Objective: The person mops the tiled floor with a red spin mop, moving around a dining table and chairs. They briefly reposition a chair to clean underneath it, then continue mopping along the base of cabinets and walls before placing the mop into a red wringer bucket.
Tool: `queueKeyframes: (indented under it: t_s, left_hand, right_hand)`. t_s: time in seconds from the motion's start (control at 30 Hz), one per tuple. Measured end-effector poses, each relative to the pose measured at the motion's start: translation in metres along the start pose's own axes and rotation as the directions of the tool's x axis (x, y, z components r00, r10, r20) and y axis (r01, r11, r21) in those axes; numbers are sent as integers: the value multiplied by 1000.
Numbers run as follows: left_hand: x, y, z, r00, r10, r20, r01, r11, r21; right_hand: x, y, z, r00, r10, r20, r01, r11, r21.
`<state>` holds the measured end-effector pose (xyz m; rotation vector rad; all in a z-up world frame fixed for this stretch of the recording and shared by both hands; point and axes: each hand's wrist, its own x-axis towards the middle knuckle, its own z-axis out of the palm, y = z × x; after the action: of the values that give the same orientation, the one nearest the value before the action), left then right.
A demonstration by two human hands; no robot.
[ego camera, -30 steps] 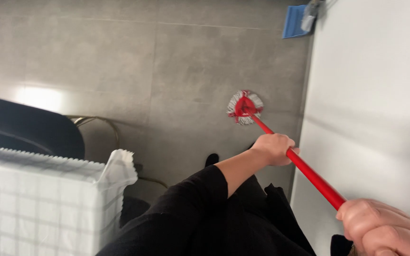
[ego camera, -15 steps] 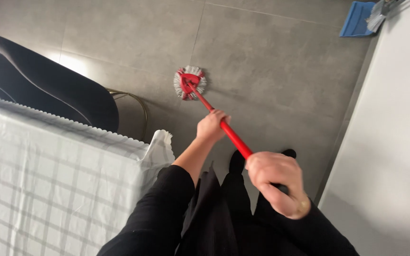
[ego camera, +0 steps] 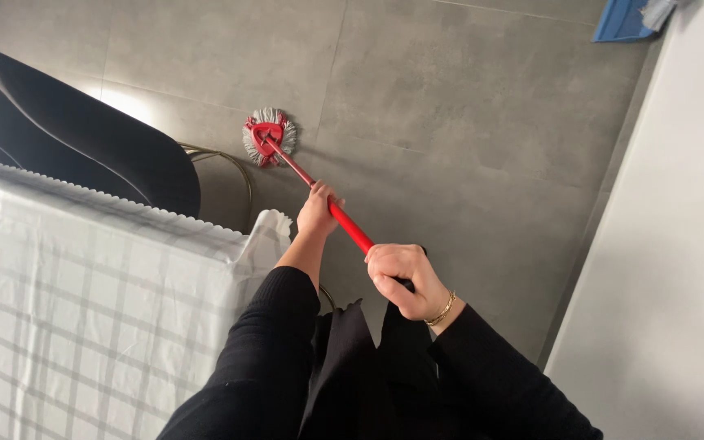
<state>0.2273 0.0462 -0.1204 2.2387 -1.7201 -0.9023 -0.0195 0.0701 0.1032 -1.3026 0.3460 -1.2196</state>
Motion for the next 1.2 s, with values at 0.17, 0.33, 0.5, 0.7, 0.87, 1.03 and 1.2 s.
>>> queueKeyframes:
  t_s: [0.17, 0.33, 0.5, 0.7, 0.87, 1.03, 1.2]
  left_hand:
    - [-32, 29, 58, 997, -29, 66, 30, 1000, -7]
    - [-100, 142, 101, 982, 174, 68, -170, 984, -57]
    - [-182, 262, 149, 934, 291, 209, -260, 952, -163]
    - [-270, 388, 196, 799, 291, 526, -267, 956, -122]
    - [-330, 468, 222, 641, 273, 717, -300, 949, -93]
    - [-383, 517, 227, 456, 305, 836, -437, 895, -88]
    - [-421, 514, 248, 379, 337, 862, -507, 855, -112]
  right_hand:
    - [-30, -84, -19, 999, 35, 4, -34, 997, -75]
    - [-73, -217, -33, 974, 206, -89, -224, 905, -361]
    - [-157, -312, -42, 919, 180, -350, -322, 857, -402]
    - [-237, -392, -34, 697, 30, -716, -516, 715, -471]
    - [-304, -425, -37, 543, -159, -825, -599, 615, -513]
    - [-379, -457, -48, 678, -136, -722, -615, 433, -659]
    - [-484, -466, -55, 574, 66, -816, -735, 480, -479]
